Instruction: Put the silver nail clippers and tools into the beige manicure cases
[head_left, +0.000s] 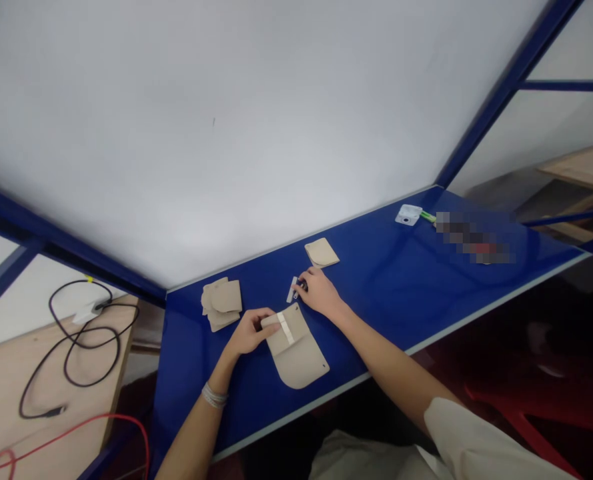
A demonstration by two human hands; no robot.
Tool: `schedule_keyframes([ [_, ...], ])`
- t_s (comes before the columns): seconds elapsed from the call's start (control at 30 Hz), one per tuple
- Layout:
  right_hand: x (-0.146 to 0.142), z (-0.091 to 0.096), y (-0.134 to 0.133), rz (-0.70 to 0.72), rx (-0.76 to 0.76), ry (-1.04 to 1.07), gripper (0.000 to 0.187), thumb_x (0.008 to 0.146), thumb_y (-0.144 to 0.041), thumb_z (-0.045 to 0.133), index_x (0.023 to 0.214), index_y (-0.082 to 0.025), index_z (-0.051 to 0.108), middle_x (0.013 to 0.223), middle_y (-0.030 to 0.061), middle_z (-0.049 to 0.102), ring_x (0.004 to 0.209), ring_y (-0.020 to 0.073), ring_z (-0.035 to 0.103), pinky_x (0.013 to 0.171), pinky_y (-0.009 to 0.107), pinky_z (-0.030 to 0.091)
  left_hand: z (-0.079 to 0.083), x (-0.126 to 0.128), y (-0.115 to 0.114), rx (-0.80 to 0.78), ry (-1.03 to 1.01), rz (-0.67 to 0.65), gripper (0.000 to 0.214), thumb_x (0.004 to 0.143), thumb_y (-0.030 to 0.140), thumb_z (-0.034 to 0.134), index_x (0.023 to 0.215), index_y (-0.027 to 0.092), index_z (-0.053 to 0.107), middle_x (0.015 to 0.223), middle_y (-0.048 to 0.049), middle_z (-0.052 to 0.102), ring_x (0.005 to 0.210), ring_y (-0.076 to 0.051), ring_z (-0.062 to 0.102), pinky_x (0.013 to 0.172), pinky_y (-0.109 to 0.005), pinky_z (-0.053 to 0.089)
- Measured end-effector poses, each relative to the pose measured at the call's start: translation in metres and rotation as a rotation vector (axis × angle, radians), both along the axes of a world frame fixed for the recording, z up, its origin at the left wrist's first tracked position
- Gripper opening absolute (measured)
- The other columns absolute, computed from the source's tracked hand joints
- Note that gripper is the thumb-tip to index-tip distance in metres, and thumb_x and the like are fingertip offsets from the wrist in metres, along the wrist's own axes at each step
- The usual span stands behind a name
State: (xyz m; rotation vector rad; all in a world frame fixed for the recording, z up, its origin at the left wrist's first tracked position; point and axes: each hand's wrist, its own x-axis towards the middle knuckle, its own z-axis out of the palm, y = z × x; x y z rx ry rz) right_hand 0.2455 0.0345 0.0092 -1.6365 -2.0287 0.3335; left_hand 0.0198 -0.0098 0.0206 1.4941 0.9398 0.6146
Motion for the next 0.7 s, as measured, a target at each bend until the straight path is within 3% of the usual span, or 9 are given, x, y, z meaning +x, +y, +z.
schedule_keyframes([
  [0.23, 0.004, 0.001, 0.001, -0.009, -0.037, 0.165, 0.020, 0.083, -0.033, 0.061, 0.091, -0.015, 0.066, 0.096, 0.0127, 0.063, 0.097, 0.0234, 0.059, 0.083, 0.033, 0.047, -0.002, 0.000, 0.001, -0.001, 0.002, 0.004, 0.029, 0.076, 0.036, 0.070, 0.085, 0.008, 0.064, 0.072, -0.0024, 0.058, 0.062, -0.010, 0.048, 0.056, -0.020, 0.036],
  [0.4, 0.026, 0.001, 0.015, 0.012, -0.111, 0.358, 0.022, 0.078, -0.035, 0.067, 0.090, -0.017, 0.068, 0.089, 0.0075, 0.070, 0.079, 0.0176, 0.064, 0.076, 0.030, 0.051, 0.000, 0.000, 0.000, -0.011, -0.005, 0.007, 0.029, 0.075, 0.035, 0.071, 0.085, 0.009, 0.065, 0.072, -0.0022, 0.058, 0.062, -0.010, 0.048, 0.057, -0.020, 0.037],
  [0.57, 0.052, -0.002, 0.025, 0.032, -0.179, 0.410, 0.016, 0.075, -0.022, 0.068, 0.090, -0.017, 0.070, 0.089, 0.0050, 0.073, 0.075, 0.0150, 0.066, 0.071, 0.027, 0.052, 0.000, 0.000, 0.000, -0.017, -0.001, 0.003, 0.029, 0.075, 0.034, 0.071, 0.085, 0.008, 0.065, 0.071, -0.0020, 0.058, 0.062, -0.010, 0.048, 0.056, -0.020, 0.036],
  [0.7, 0.053, -0.001, 0.022, 0.130, -0.212, 0.395, 0.022, 0.070, -0.027, 0.074, 0.091, -0.021, 0.072, 0.092, 0.0029, 0.072, 0.082, 0.0159, 0.064, 0.074, 0.027, 0.049, -0.001, 0.000, 0.000, -0.022, -0.001, 0.006, 0.029, 0.075, 0.035, 0.071, 0.085, 0.009, 0.064, 0.072, -0.0021, 0.058, 0.062, -0.010, 0.048, 0.057, -0.020, 0.036],
])
